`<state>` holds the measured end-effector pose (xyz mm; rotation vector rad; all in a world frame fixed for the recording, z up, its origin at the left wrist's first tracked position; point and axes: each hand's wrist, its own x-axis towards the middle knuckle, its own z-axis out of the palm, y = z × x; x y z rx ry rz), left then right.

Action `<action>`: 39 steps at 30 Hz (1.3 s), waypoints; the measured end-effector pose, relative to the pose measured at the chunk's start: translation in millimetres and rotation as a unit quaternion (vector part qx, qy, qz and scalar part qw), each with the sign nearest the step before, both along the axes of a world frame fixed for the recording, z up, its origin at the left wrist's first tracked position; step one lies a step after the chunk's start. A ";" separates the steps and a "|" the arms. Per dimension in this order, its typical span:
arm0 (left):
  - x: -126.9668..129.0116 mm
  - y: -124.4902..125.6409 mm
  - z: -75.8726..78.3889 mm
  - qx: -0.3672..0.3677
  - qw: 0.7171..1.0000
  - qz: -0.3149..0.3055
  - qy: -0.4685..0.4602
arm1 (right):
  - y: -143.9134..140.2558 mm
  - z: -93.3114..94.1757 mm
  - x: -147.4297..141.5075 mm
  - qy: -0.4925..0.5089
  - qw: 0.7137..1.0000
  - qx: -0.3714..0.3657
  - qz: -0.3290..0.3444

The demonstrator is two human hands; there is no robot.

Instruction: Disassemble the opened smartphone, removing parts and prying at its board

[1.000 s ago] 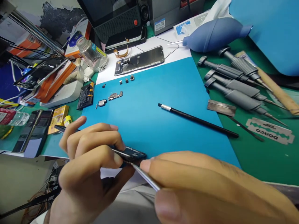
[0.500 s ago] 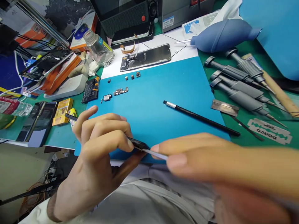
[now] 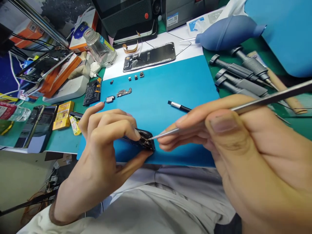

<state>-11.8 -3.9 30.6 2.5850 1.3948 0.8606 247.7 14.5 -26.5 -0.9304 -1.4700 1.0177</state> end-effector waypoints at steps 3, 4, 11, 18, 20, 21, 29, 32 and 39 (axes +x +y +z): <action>-2.5 4.3 0.0 -0.005 1.000 -0.015 0.022 | 7.0 7.0 -7.1 -0.001 1.000 -0.004 -0.030; -3.3 6.0 -0.4 -0.006 0.999 -0.018 0.030 | 9.2 9.2 -8.8 0.007 0.999 -0.016 -0.027; -7.8 13.8 1.7 -0.012 0.997 -0.042 0.056 | 18.3 15.3 -10.6 0.041 0.996 -0.077 -0.027; -15.7 25.4 10.6 -0.065 0.991 -0.079 0.086 | 24.7 12.9 -14.8 0.053 0.994 -0.089 -0.023; -17.2 29.1 13.3 -0.092 0.988 -0.088 0.084 | 28.3 12.4 -16.3 0.068 0.994 -0.084 -0.013; -17.8 30.6 14.7 -0.110 0.986 -0.092 0.081 | 30.2 12.3 -16.9 0.080 0.993 -0.083 -0.009; -25.5 43.0 19.0 -0.168 0.968 -0.175 0.064 | 34.4 4.3 -16.5 0.132 0.981 -0.135 -0.037; -26.4 46.2 21.8 -0.179 0.964 -0.195 0.035 | 35.6 -4.8 -17.0 0.224 0.959 -0.145 -0.098; -27.3 35.4 22.3 -0.265 0.943 -0.170 -0.105 | 47.8 -13.0 -21.4 0.292 0.933 -0.172 -0.124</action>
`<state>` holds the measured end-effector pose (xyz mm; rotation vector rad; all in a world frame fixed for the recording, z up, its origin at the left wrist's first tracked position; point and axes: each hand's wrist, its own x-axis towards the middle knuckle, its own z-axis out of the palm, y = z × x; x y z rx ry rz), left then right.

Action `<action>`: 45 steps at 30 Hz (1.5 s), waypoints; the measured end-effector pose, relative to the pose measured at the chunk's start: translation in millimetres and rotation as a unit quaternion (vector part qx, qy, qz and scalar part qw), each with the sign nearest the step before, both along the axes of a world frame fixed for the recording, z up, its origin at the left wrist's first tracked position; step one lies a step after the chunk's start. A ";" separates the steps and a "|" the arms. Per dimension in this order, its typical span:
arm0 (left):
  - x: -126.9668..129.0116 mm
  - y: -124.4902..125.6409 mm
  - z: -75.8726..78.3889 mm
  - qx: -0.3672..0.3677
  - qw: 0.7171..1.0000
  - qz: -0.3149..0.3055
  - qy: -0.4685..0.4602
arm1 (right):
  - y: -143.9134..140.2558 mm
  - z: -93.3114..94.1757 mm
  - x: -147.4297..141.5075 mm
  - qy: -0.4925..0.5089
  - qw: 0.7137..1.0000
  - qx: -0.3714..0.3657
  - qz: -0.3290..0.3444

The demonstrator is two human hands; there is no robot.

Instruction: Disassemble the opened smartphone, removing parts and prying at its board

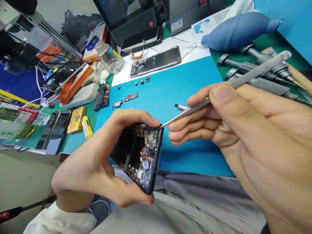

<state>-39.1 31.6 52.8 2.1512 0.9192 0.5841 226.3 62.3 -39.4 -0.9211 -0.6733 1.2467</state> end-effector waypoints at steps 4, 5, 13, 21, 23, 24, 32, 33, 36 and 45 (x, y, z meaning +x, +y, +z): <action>-6.7 -3.0 -5.2 -0.046 0.998 0.025 -0.025 | 3.7 3.4 -4.1 -0.012 1.000 0.001 0.013; -7.9 -2.6 -5.6 -0.054 0.998 0.027 -0.027 | 4.2 4.5 -5.0 -0.015 1.000 0.002 0.016; 13.5 4.5 2.5 -0.129 0.990 0.053 -0.011 | 4.5 16.4 -3.3 -0.051 0.998 -0.005 0.036; 17.3 0.0 13.7 -0.176 0.982 0.065 -0.031 | -3.2 27.6 4.0 -0.096 0.994 -0.020 0.050; 9.8 -3.8 14.8 -0.170 0.983 0.065 -0.031 | -8.3 29.1 6.2 -0.110 0.992 -0.025 0.053; 6.7 -5.2 14.9 -0.160 0.984 0.065 -0.030 | -11.1 29.7 7.4 -0.119 0.991 -0.028 0.055; 7.0 -3.2 16.0 -0.078 0.995 0.062 0.006 | -16.6 37.7 6.1 -0.187 0.980 -0.014 0.068; 7.7 -2.6 16.4 -0.073 0.996 0.059 0.003 | -15.7 38.8 5.2 -0.189 0.979 -0.011 0.071; 8.4 -2.1 17.5 -0.056 0.997 0.061 -0.006 | -14.1 40.7 4.6 -0.197 0.977 -0.009 0.075; 3.5 2.6 13.7 -0.027 0.999 0.024 0.009 | -14.1 41.4 6.1 -0.205 0.975 -0.007 0.089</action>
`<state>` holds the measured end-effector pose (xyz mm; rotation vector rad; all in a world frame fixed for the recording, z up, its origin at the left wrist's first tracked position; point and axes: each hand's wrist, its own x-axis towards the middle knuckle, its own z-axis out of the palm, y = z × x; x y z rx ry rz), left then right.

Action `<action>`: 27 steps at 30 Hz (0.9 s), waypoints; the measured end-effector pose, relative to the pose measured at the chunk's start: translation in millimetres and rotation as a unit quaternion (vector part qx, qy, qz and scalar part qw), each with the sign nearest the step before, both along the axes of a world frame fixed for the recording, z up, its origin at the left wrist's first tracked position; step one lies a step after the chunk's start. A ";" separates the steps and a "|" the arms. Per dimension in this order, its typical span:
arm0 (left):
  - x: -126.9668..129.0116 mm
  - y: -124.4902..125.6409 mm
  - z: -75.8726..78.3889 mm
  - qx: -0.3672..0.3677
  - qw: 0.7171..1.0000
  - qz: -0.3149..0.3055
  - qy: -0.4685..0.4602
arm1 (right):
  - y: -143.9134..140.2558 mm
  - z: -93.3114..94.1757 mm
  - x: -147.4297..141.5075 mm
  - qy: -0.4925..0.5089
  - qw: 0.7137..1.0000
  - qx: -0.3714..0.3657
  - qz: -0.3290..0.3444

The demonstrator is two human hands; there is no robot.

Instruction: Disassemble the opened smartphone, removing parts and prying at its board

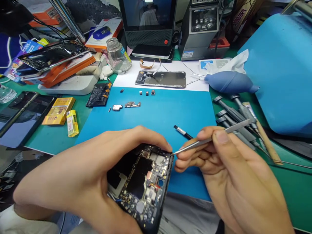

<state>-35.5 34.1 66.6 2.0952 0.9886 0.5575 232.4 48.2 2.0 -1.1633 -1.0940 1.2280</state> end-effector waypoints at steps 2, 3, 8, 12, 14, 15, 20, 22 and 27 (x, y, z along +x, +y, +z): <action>-4.0 4.4 -4.6 -0.028 0.999 -0.028 -0.021 | -0.5 0.8 0.8 -0.001 1.000 -0.001 -0.001; -6.0 6.2 -6.7 -0.042 0.998 -0.040 -0.031 | -0.8 1.1 1.4 -0.002 1.000 0.001 -0.001; -7.8 4.1 -8.5 -0.029 0.999 -0.042 -0.012 | -2.0 1.7 3.9 -0.014 1.000 0.005 0.006; -2.8 0.0 -6.3 0.009 0.999 -0.034 0.003 | -2.2 1.1 3.3 -0.004 1.000 -0.001 0.013; -2.2 0.8 -7.9 0.007 1.000 -0.025 0.005 | -2.6 1.3 3.5 0.001 1.000 -0.002 0.020; -2.4 1.4 -9.3 0.007 0.999 -0.042 -0.003 | -3.0 1.5 3.8 0.000 1.000 -0.002 0.021; -2.6 1.6 -15.5 0.025 0.999 -0.039 0.005 | -5.4 0.9 4.2 -0.023 1.000 0.008 0.011; -0.4 1.1 -17.3 0.042 0.999 -0.032 0.013 | -5.8 -0.6 4.2 -0.029 1.000 0.006 -0.002; 4.6 0.3 -22.6 0.054 0.998 -0.008 -0.014 | -5.9 -5.1 8.1 -0.033 0.999 0.004 -0.018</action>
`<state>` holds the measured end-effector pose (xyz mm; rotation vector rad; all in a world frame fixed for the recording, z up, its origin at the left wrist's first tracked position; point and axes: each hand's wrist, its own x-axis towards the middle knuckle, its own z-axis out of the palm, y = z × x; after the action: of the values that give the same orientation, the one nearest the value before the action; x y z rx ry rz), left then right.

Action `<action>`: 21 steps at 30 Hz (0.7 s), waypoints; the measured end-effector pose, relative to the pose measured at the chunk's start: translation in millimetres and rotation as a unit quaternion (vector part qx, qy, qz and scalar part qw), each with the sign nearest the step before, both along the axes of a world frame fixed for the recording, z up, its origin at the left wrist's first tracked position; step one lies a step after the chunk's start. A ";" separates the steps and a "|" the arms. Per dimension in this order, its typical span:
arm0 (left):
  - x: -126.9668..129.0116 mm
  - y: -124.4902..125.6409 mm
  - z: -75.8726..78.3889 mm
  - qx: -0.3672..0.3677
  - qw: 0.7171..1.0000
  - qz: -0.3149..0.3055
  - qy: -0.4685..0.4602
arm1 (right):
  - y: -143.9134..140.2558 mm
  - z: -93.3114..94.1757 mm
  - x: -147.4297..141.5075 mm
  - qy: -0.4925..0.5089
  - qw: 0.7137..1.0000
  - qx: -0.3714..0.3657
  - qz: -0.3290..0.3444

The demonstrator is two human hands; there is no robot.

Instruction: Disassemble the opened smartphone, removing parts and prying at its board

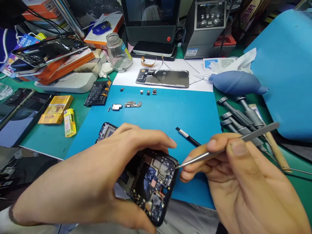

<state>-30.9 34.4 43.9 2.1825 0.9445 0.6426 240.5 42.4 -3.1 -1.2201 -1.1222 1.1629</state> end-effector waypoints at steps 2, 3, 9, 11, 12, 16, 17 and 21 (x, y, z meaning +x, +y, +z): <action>0.1 -2.2 -2.4 -0.004 1.000 0.010 0.009 | -1.0 -1.0 1.5 -0.008 1.000 -0.001 -0.007; -0.1 -3.4 -4.1 0.005 1.000 0.017 0.019 | -1.9 -1.1 1.6 -0.011 1.000 0.000 -0.014; -1.1 -4.7 -17.5 0.129 0.988 0.016 0.090 | -9.5 -1.8 -1.3 -0.011 1.000 0.003 -0.027; -1.0 -6.1 -17.4 0.142 0.986 -0.005 0.082 | -7.8 -3.9 1.4 0.007 0.999 -0.004 -0.032; -1.3 -8.2 -16.2 0.153 0.985 0.002 0.084 | -5.5 -5.3 4.0 0.018 0.999 -0.008 -0.032; -6.7 -21.1 -9.5 0.205 0.971 0.054 0.106 | 9.4 -12.6 17.7 0.043 0.999 -0.003 -0.024; -8.7 -23.8 -8.8 0.211 0.969 0.057 0.116 | 12.8 -14.6 20.9 0.042 0.999 0.000 -0.023; -14.4 -27.2 -12.4 0.248 0.960 0.047 0.118 | 19.4 -24.2 30.8 0.025 0.999 0.012 -0.022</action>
<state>-45.3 7.2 31.6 2.7182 1.1048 0.7343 271.3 61.8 -27.2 -1.1851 -1.0649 1.1377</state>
